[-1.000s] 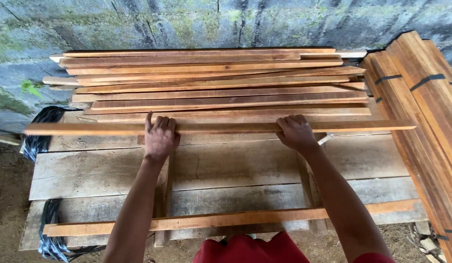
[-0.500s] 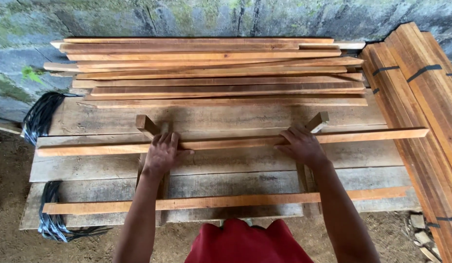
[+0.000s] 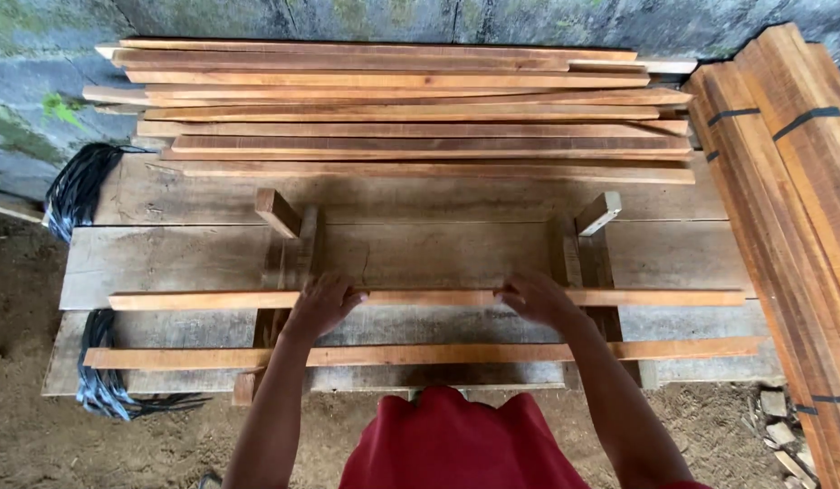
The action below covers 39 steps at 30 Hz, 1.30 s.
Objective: Selecting and organizing long wooden slats on a workbench jig.
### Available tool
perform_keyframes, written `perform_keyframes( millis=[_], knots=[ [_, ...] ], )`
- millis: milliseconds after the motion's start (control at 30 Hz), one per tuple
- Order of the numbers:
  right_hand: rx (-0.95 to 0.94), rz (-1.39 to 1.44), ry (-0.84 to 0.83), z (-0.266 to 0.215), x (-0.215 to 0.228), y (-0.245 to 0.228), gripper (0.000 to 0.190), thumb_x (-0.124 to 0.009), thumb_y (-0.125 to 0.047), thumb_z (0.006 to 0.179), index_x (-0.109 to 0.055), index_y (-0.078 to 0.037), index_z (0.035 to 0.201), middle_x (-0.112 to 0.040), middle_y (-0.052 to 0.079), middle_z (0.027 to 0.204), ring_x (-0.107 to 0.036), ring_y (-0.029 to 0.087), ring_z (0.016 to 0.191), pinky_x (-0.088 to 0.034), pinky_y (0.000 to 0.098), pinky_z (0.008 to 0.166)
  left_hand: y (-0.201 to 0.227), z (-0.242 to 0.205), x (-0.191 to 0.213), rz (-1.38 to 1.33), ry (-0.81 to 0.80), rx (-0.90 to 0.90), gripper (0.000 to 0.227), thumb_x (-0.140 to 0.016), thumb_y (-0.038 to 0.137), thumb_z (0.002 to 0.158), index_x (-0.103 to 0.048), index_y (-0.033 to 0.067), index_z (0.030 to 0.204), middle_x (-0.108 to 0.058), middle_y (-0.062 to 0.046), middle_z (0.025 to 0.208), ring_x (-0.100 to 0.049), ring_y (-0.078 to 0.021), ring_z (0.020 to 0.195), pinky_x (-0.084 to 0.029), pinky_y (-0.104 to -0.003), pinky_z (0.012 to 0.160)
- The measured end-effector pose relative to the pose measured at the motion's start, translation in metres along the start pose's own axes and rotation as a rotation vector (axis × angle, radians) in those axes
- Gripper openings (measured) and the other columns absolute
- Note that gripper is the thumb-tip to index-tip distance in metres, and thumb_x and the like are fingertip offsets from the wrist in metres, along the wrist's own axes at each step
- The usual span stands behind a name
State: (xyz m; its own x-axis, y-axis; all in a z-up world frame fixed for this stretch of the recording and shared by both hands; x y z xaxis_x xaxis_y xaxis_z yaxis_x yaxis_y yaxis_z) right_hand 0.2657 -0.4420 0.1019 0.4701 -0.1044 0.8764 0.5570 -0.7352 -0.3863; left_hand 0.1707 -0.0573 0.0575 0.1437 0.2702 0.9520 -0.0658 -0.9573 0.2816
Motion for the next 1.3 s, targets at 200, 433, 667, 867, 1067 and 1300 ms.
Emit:
perform_keyframes(
  millis=[200, 433, 667, 867, 1067, 1300],
  knots=[
    [-0.134, 0.117, -0.216, 0.013, -0.057, 0.036, 0.058, -0.035, -0.056, 0.107, -0.069, -0.009, 0.112, -0.068, 0.019, 0.107, -0.067, 0.041, 0.105, -0.051, 0.0507, 0.093, -0.012, 0.004, -0.048, -0.019, -0.285, 0.035, 0.061, -0.029, 0.066, 0.104, -0.064, 0.0164, 0.096, -0.069, -0.009, 0.099, -0.068, -0.0282, 0.107, -0.049, -0.049, 0.093],
    [-0.223, 0.192, -0.272, 0.012, -0.061, 0.049, 0.061, -0.044, -0.07, 0.098, -0.073, -0.018, 0.116, -0.074, 0.019, 0.11, -0.069, 0.043, 0.108, -0.051, 0.0542, 0.093, -0.014, 0.001, -0.038, -0.149, -0.436, 0.133, 0.069, -0.034, 0.071, 0.1, -0.071, 0.0125, 0.103, -0.074, -0.017, 0.099, -0.071, -0.0407, 0.103, -0.051, -0.054, 0.088],
    [-0.234, 0.259, -0.544, -0.011, -0.089, 0.037, 0.055, -0.055, -0.065, 0.094, -0.075, -0.015, 0.107, -0.075, 0.016, 0.098, -0.07, 0.036, 0.099, -0.051, 0.0464, 0.089, 0.018, -0.031, -0.011, -0.167, -0.773, 0.139, 0.054, -0.042, 0.053, 0.099, -0.073, 0.0104, 0.11, -0.076, -0.018, 0.112, -0.067, -0.0402, 0.118, -0.05, -0.049, 0.1],
    [-0.249, 0.308, -0.604, -0.016, -0.112, 0.046, 0.055, -0.061, -0.069, 0.09, -0.074, -0.016, 0.096, -0.072, 0.011, 0.089, -0.068, 0.03, 0.089, -0.05, 0.0428, 0.082, 0.013, -0.042, -0.03, -0.166, -0.892, 0.144, 0.05, -0.05, 0.052, 0.093, -0.074, 0.0114, 0.109, -0.074, -0.017, 0.115, -0.066, -0.0384, 0.118, -0.051, -0.047, 0.098],
    [-0.266, 0.281, -0.649, -0.009, -0.118, 0.034, 0.057, -0.063, -0.073, 0.087, -0.075, -0.018, 0.088, -0.069, 0.007, 0.084, -0.066, 0.027, 0.083, -0.049, 0.0394, 0.078, 0.003, -0.033, -0.076, -0.213, -0.89, 0.169, 0.04, -0.054, 0.053, 0.092, -0.073, 0.0181, 0.088, -0.073, -0.008, 0.092, -0.069, -0.03, 0.096, -0.051, -0.042, 0.085],
    [-0.292, 0.319, -0.659, 0.002, -0.127, 0.037, 0.056, -0.066, -0.075, 0.086, -0.075, -0.02, 0.082, -0.068, 0.004, 0.079, -0.063, 0.023, 0.076, -0.047, 0.0376, 0.074, 0.025, -0.021, -0.082, -0.311, -0.852, 0.11, 0.048, -0.058, 0.058, 0.093, -0.07, 0.013, 0.084, -0.07, -0.013, 0.087, -0.067, -0.0325, 0.09, -0.05, -0.042, 0.082]
  ],
)
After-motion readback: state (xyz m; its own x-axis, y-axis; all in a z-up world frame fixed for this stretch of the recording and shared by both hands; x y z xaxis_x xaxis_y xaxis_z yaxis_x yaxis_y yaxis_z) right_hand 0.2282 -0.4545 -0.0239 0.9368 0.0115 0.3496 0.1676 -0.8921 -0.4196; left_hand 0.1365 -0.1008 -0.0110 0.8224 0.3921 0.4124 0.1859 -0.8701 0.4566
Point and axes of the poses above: each hand's wrist, its own z-axis towards the middle knuckle, its own x-axis out of the back of the hand, y = z × x, the point moved 8 cm from there along z, towards the middle knuckle
